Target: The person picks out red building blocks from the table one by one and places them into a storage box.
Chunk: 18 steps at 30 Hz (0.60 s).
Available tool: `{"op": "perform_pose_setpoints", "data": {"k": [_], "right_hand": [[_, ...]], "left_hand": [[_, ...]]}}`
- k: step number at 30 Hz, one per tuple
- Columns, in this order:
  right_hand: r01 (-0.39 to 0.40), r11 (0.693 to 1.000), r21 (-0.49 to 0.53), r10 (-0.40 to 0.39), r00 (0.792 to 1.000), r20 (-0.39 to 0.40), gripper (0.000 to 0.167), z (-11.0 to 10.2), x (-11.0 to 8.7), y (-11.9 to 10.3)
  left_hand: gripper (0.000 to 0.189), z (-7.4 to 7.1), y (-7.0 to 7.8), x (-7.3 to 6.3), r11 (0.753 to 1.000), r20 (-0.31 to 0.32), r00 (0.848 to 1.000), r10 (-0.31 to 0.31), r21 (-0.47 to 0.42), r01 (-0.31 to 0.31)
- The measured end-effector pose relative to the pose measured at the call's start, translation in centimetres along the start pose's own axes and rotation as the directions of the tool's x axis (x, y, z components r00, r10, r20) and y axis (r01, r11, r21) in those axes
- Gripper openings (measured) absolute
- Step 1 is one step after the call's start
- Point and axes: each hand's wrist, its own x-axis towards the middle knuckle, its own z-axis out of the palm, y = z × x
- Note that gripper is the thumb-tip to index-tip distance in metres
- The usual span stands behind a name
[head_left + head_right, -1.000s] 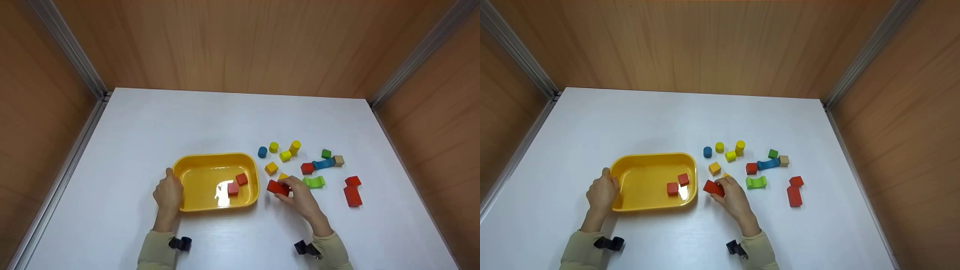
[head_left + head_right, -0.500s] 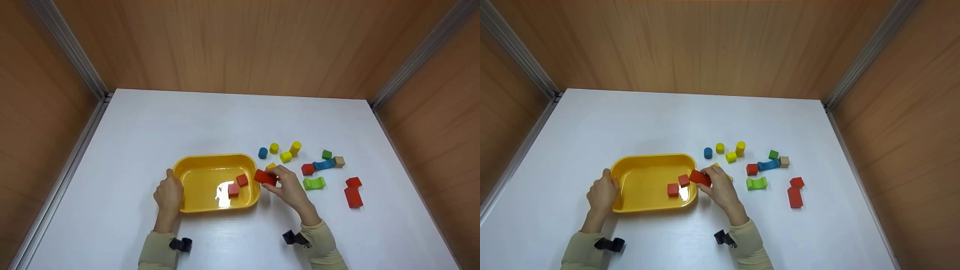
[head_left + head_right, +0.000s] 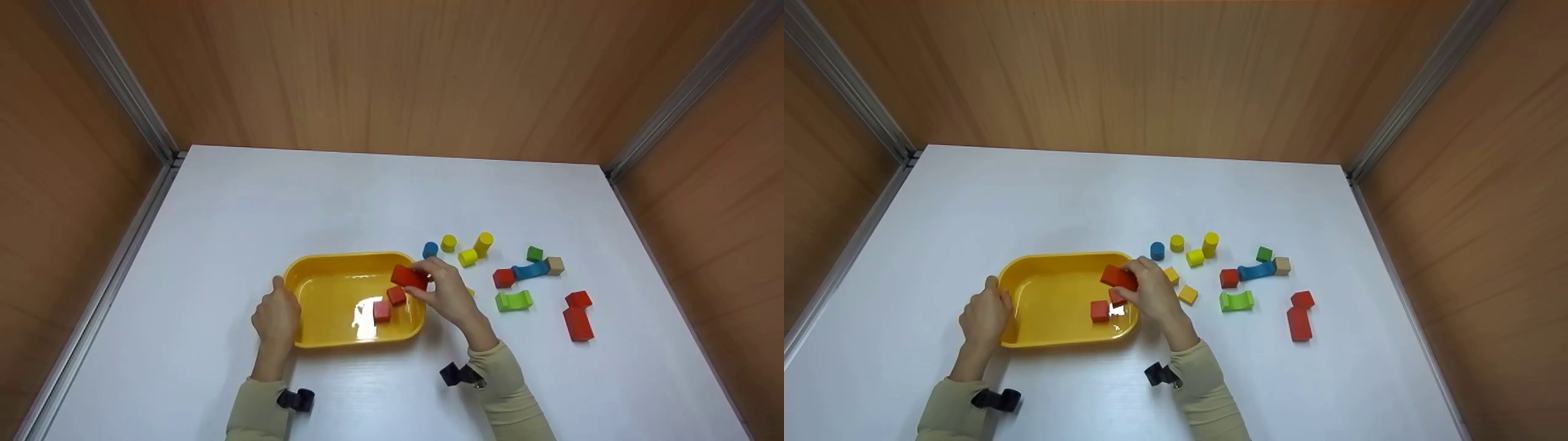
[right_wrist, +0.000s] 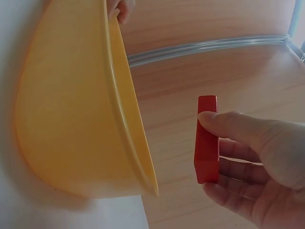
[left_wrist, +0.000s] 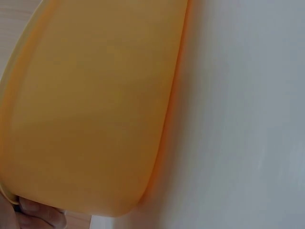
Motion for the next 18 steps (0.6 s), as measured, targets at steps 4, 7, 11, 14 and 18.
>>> {"op": "perform_pose_setpoints", "data": {"k": [4,7,11,14,18], "right_hand": [[-0.019,1.0,0.015,0.019,0.999,0.027,0.034,0.7,0.8,-0.4],[-0.049,0.999,0.014,0.049,0.997,0.052,0.035,1.2,1.2,-0.7],[-0.071,0.997,0.017,0.069,0.995,0.076,0.035,1.9,1.8,-1.0],[-0.085,0.996,0.024,0.083,0.993,0.086,0.035,2.4,2.1,-1.2],[-0.087,0.996,0.008,0.086,0.992,0.094,0.036,3.2,2.5,-1.4]], "left_hand": [[0.017,0.0,0.0,-0.1,1.0,-0.028,1.0,0.013,0.002,-0.013],[0.015,0.1,-0.1,-0.2,0.999,-0.053,0.998,0.039,0.004,-0.039],[0.014,0.1,-0.2,-0.2,0.998,-0.072,0.996,0.057,0.001,-0.057],[0.014,0.1,-0.1,-0.2,0.999,-0.069,0.996,0.051,-0.006,-0.052],[0.013,0.2,-0.1,-0.2,0.999,-0.066,0.997,0.046,-0.013,-0.047]]}}
